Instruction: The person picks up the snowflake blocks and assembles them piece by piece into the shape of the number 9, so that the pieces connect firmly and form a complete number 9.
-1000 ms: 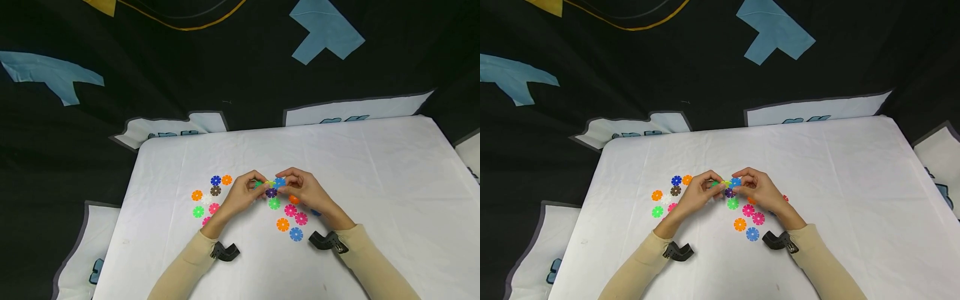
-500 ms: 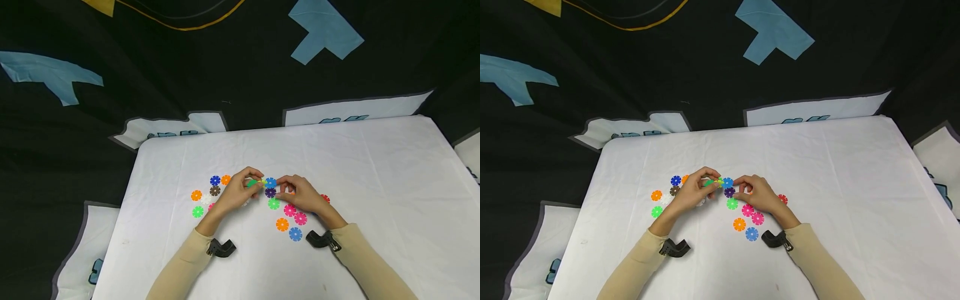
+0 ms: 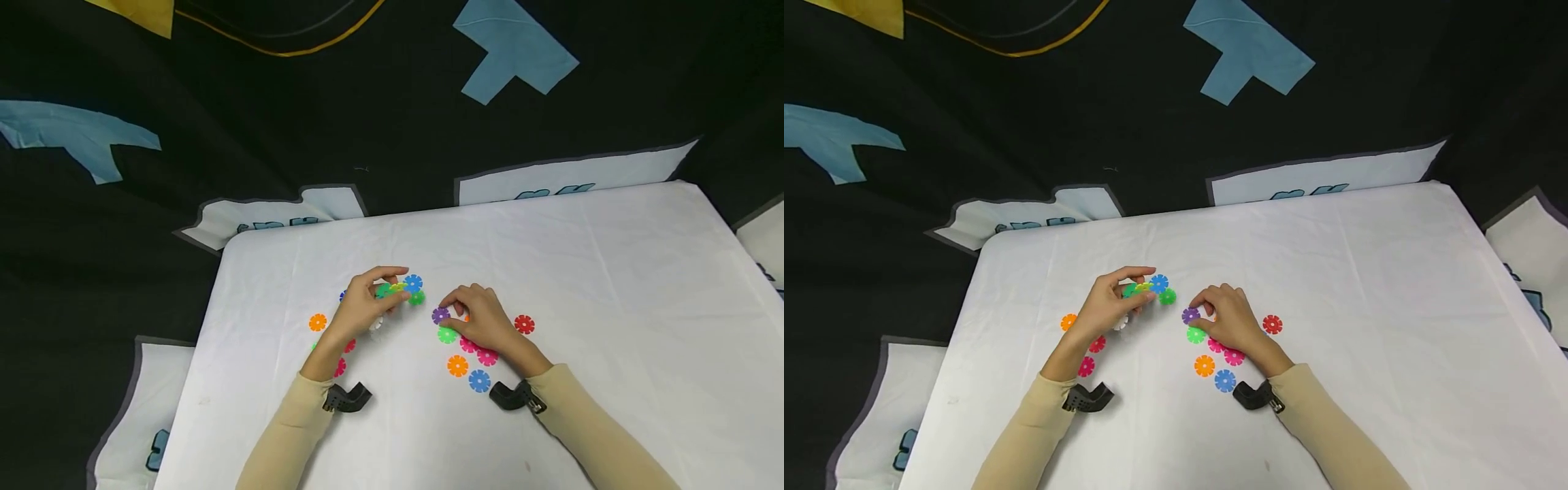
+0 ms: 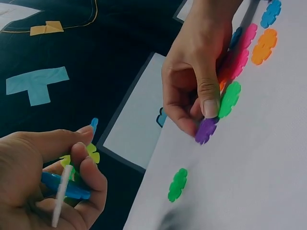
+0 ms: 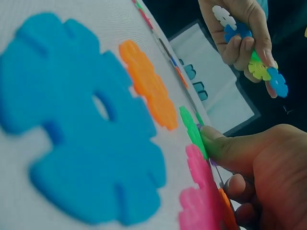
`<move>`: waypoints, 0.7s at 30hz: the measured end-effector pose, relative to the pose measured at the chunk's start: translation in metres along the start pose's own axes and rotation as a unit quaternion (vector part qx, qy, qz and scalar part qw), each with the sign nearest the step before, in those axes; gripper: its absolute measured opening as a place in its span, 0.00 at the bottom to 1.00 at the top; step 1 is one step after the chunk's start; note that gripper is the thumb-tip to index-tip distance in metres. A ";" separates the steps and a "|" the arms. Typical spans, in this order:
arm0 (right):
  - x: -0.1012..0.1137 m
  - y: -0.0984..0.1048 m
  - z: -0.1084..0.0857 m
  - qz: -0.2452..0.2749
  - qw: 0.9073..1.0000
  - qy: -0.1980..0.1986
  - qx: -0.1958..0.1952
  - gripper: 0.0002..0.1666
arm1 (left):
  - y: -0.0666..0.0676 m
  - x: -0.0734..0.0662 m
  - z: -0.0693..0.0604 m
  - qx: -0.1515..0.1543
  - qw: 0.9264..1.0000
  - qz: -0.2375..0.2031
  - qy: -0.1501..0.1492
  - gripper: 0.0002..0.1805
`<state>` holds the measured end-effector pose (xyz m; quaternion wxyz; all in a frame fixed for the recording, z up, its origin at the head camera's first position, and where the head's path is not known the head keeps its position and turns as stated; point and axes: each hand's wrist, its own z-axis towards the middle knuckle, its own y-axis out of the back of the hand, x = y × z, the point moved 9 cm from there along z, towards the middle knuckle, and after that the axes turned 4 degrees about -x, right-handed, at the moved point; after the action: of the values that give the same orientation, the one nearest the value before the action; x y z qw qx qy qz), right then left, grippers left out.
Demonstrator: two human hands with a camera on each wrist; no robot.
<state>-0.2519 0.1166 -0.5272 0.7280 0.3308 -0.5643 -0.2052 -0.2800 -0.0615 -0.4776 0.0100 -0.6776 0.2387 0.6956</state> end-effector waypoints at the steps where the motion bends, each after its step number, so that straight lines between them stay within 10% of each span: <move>1: 0.000 0.000 0.000 0.003 1.000 -0.002 0.002 0.17 | 0.002 0.001 0.000 -0.004 1.000 -0.002 -0.002 0.21; 13: -0.002 0.019 -0.002 0.118 0.993 -0.029 -0.010 0.10 | -0.010 -0.003 -0.003 0.023 1.000 0.013 -0.010 0.19; 21: 0.025 0.038 -0.002 0.167 0.984 0.050 -0.039 0.10 | -0.017 -0.010 -0.004 0.022 0.997 0.048 -0.048 0.18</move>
<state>-0.2459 0.1265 -0.4828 0.7917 0.2133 -0.5660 -0.0858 -0.2695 -0.0451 -0.4734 0.0034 -0.6306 0.2857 0.7216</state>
